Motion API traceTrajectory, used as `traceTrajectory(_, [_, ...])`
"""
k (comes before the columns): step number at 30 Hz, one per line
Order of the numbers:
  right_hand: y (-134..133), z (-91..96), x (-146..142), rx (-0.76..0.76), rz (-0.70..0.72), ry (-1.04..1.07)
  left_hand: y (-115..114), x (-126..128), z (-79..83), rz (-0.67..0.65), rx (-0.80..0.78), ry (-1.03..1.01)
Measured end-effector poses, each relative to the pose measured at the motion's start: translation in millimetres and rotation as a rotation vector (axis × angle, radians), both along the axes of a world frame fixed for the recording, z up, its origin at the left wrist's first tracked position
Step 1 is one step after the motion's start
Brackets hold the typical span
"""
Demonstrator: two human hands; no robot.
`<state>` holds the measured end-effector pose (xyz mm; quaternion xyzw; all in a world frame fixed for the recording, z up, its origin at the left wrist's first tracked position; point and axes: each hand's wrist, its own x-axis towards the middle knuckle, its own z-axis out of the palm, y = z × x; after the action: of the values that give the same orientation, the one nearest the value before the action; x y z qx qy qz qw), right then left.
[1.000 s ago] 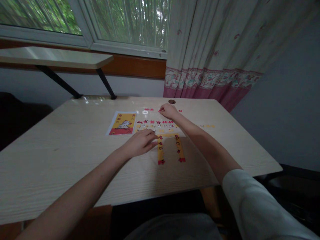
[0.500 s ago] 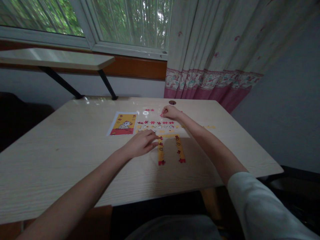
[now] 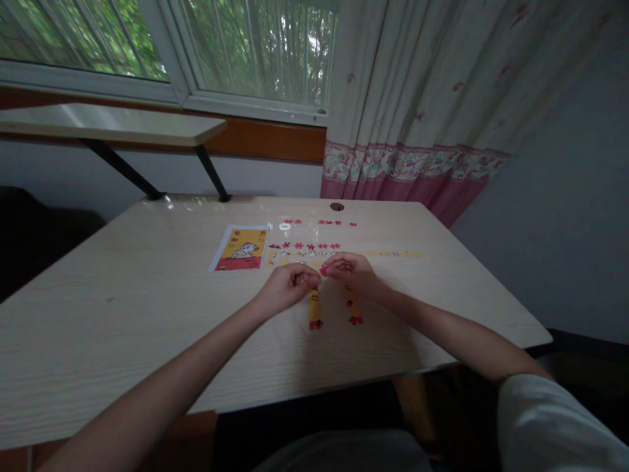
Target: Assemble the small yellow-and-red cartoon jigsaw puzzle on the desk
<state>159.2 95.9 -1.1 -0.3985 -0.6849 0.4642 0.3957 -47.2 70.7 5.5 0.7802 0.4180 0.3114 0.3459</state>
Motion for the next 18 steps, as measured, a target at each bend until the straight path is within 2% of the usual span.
traceTrajectory(3, [-16.8,3.3,-2.0,0.044,-0.007,-0.018,-4.3,5.2,0.6,0.035,-0.074,-0.091])
traceTrajectory(6, [-22.9,8.1,-2.5,0.137,-0.027,-0.070,-5.1,6.8,3.3,0.056,-0.138,-0.176])
traceTrajectory(11, [-23.0,15.0,5.2,0.488,-0.146,-0.289,-0.6,4.8,6.5,0.124,-0.232,-0.278])
traceTrajectory(14, [-21.8,14.2,8.1,0.672,-0.130,-0.436,1.0,4.9,5.3,0.106,-0.243,-0.300])
traceTrajectory(18, [-20.5,9.1,6.4,0.904,-0.101,-0.434,0.2,6.9,0.4,0.040,-0.285,-0.289])
